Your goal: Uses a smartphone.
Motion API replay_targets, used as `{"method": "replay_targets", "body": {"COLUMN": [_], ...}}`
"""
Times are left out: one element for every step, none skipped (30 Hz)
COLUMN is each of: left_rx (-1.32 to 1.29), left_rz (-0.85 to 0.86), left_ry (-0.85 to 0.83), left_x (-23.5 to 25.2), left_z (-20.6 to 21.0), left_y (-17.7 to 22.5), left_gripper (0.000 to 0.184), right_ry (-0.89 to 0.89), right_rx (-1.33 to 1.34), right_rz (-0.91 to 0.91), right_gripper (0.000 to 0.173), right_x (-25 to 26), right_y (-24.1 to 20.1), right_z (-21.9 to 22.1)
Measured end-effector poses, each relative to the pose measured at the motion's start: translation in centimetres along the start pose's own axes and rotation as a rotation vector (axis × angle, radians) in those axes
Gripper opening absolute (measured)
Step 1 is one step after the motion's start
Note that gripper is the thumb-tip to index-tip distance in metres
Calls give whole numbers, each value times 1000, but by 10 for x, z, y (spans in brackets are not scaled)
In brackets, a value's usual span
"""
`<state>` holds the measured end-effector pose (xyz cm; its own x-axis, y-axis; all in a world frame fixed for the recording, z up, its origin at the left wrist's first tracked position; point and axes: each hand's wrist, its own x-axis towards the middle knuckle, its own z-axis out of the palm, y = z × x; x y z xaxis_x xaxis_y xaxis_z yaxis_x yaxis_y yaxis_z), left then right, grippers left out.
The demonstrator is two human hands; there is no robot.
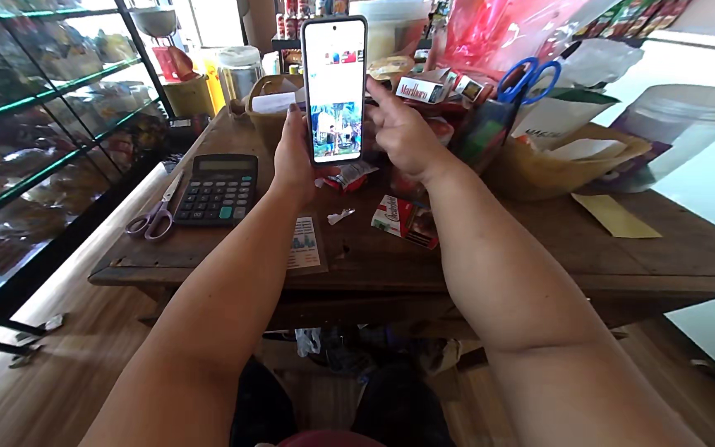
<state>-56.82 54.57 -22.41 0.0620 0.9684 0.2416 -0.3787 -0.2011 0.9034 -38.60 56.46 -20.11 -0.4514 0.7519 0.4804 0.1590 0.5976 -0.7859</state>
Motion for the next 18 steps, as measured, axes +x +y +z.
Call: {"method": "replay_targets", "body": {"left_rx": [0,1,1,0,-2,-1,2,3,2,-2,-5,-7,-8,-5,-5,-2,7,11], "left_rz": [-1,-4,-4,-4,-5,-6,-9,-12,-14,-16,-14,-12,-10,-9,-8,-6,-3,-1], "left_ry": [1,4,8,8,2,-2,1,5,9,10,11,13,17,15,15,12,8,6], "left_x": [0,-1,-1,-1,-1,0,0,0,0,0,0,0,0,-1,-1,-1,-1,-1], "left_z": [0,0,1,1,0,0,0,0,0,0,0,1,1,0,0,0,0,1], "left_y": [0,1,1,1,1,1,1,1,1,2,2,2,2,1,1,1,1,2], "left_gripper": [71,71,71,71,71,71,71,71,70,70,70,70,70,70,70,70,70,70], "right_ry": [-2,-3,-2,-3,0,0,0,-1,-2,-5,-6,-6,-5,-5,-8,-4,-3,-5], "right_rx": [-1,-2,-5,-6,-8,-11,-7,2,11,15,14,12,10,10,10,10,14,18], "right_rz": [-1,-6,-7,-1,8,16,17,16,16,14,10,6,6,8,11,19,19,17], "right_gripper": [80,80,80,80,80,79,80,81,82,83,83,83,82,81,81,82,82,81], "right_x": [0,1,1,2,1,1,1,1,1,1,1,1,1,1,1,1,1,1], "right_y": [1,1,2,2,1,0,-1,-1,-1,0,0,0,0,1,1,0,0,0], "right_z": [0,-1,-2,-2,-2,-1,-1,-1,-1,-1,-1,-2,-2,-2,-2,-2,-2,-2]}}
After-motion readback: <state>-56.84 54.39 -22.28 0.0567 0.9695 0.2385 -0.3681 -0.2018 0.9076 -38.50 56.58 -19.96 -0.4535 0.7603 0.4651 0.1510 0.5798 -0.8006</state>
